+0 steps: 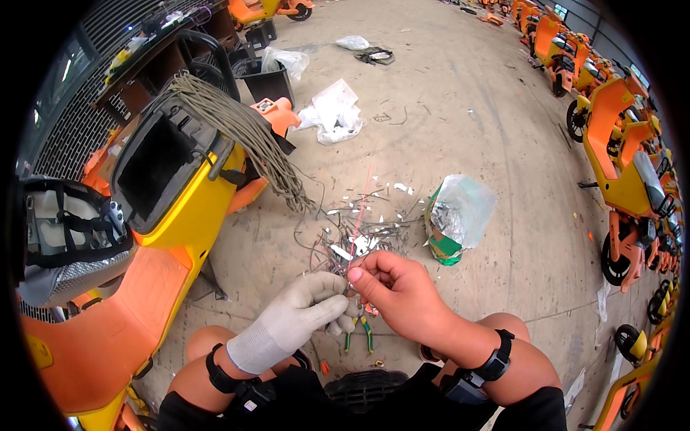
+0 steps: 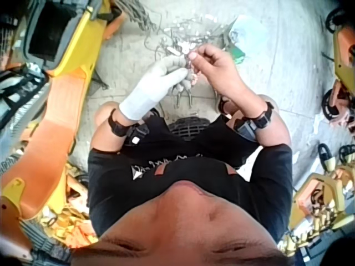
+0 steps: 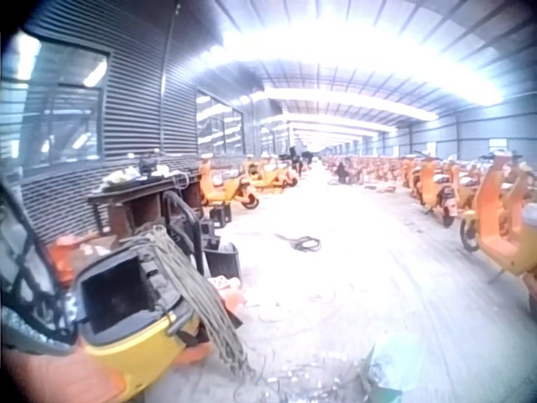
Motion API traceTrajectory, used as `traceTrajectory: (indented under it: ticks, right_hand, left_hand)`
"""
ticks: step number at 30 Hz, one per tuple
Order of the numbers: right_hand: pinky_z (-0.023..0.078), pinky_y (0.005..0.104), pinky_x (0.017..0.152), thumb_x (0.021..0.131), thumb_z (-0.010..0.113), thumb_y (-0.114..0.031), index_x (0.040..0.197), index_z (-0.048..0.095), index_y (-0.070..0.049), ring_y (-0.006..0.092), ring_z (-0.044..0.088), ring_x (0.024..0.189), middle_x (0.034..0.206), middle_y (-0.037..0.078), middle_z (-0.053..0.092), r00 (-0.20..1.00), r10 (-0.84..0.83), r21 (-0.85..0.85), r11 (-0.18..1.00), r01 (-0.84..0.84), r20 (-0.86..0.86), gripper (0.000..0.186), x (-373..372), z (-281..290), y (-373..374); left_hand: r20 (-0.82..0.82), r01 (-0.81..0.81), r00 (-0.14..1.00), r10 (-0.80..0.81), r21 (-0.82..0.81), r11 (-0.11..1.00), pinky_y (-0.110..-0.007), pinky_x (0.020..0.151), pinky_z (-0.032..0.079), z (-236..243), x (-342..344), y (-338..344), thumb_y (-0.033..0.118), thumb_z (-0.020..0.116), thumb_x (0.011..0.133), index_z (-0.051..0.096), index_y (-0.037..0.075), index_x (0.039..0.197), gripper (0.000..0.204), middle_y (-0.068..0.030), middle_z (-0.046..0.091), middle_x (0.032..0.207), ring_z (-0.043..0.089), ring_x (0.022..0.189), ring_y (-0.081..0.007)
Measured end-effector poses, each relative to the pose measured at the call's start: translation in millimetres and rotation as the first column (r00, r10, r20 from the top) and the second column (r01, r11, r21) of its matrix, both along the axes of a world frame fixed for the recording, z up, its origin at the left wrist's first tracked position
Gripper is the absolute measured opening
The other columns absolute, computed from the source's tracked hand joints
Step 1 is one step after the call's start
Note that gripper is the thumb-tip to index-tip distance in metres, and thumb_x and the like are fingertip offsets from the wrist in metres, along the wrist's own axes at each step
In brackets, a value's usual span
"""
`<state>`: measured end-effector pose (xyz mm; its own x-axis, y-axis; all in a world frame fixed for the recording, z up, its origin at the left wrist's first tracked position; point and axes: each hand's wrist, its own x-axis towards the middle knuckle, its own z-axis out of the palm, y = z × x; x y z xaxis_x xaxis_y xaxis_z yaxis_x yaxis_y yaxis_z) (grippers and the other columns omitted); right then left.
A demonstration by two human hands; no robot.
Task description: The person strips and cuts wires using pliers, twists the exposed metal strands together by hand, and applies small plastic connectors to the joined ends.
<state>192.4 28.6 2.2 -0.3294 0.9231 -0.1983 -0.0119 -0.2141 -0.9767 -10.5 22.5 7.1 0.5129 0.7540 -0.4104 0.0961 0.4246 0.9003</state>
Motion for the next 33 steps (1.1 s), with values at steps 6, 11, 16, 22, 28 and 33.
traceTrajectory:
  ticks: [6, 11, 16, 22, 28, 33]
  right_hand:
    - [0.047, 0.0222, 0.063, 0.102, 0.061, -0.021, 0.104, 0.063, 0.001, 0.0048, 0.055, 0.072, 0.083, 0.000, 0.063, 1.000, -0.001, -0.005, 1.000, 0.001, 0.020, 0.022, 2, 0, 0]
    - [0.048, 0.0243, 0.065, 0.104, 0.058, -0.027, 0.104, 0.064, 0.002, 0.0068, 0.056, 0.073, 0.083, 0.001, 0.063, 0.997, -0.035, 0.013, 0.999, 0.034, 0.069, 0.029, 5, 1, 4]
    - [0.047, 0.0246, 0.066, 0.105, 0.055, -0.029, 0.105, 0.067, 0.001, 0.0082, 0.057, 0.073, 0.081, 0.001, 0.061, 0.992, -0.054, -0.003, 0.998, 0.055, 0.118, 0.033, 14, 4, 13]
    - [0.047, 0.0247, 0.068, 0.106, 0.052, -0.026, 0.103, 0.068, 0.001, 0.0089, 0.056, 0.071, 0.080, 0.001, 0.062, 0.990, -0.047, -0.027, 0.998, 0.051, 0.134, 0.031, 18, 9, 16]
    - [0.048, 0.0254, 0.068, 0.106, 0.053, -0.026, 0.102, 0.068, 0.002, 0.0096, 0.057, 0.071, 0.080, 0.002, 0.062, 0.994, -0.057, -0.074, 0.995, 0.064, 0.093, 0.031, 19, 14, 15]
    - [0.045, 0.0230, 0.067, 0.104, 0.056, -0.028, 0.104, 0.070, 0.001, 0.0071, 0.055, 0.072, 0.081, -0.001, 0.062, 1.000, -0.022, -0.101, 0.995, 0.022, 0.007, 0.032, 20, 16, 17]
  left_hand:
    - [-0.051, 0.021, 0.998, -0.022, -0.014, 1.000, -0.025, 0.070, 0.053, 10, 1, 1, 0.018, 0.056, 0.102, 0.056, -0.004, 0.123, 0.030, -0.0068, 0.067, 0.099, 0.069, 0.083, -0.0125]
    - [-0.041, 0.015, 0.999, -0.016, -0.020, 1.000, -0.026, 0.071, 0.053, 6, -1, 2, 0.017, 0.055, 0.102, 0.054, -0.005, 0.126, 0.033, -0.0096, 0.068, 0.101, 0.068, 0.083, -0.0136]
    - [-0.011, 0.018, 1.000, -0.018, -0.035, 0.999, -0.027, 0.074, 0.054, 2, -3, 0, 0.016, 0.055, 0.101, 0.054, -0.008, 0.126, 0.034, -0.0106, 0.069, 0.101, 0.069, 0.084, -0.0140]
    - [-0.039, 0.090, 0.995, -0.092, -0.039, 0.995, -0.028, 0.077, 0.054, 6, -5, 4, 0.015, 0.054, 0.101, 0.054, -0.009, 0.126, 0.034, -0.0121, 0.070, 0.100, 0.069, 0.083, -0.0140]
    - [-0.050, 0.085, 0.995, -0.085, -0.001, 0.996, -0.028, 0.076, 0.054, 6, -6, 5, 0.015, 0.054, 0.101, 0.054, -0.009, 0.125, 0.033, -0.0125, 0.070, 0.100, 0.069, 0.082, -0.0149]
    - [-0.037, 0.099, 0.994, -0.100, -0.032, 0.995, -0.028, 0.077, 0.054, 5, -5, 4, 0.015, 0.054, 0.101, 0.055, -0.009, 0.122, 0.032, -0.0129, 0.070, 0.101, 0.069, 0.083, -0.0152]
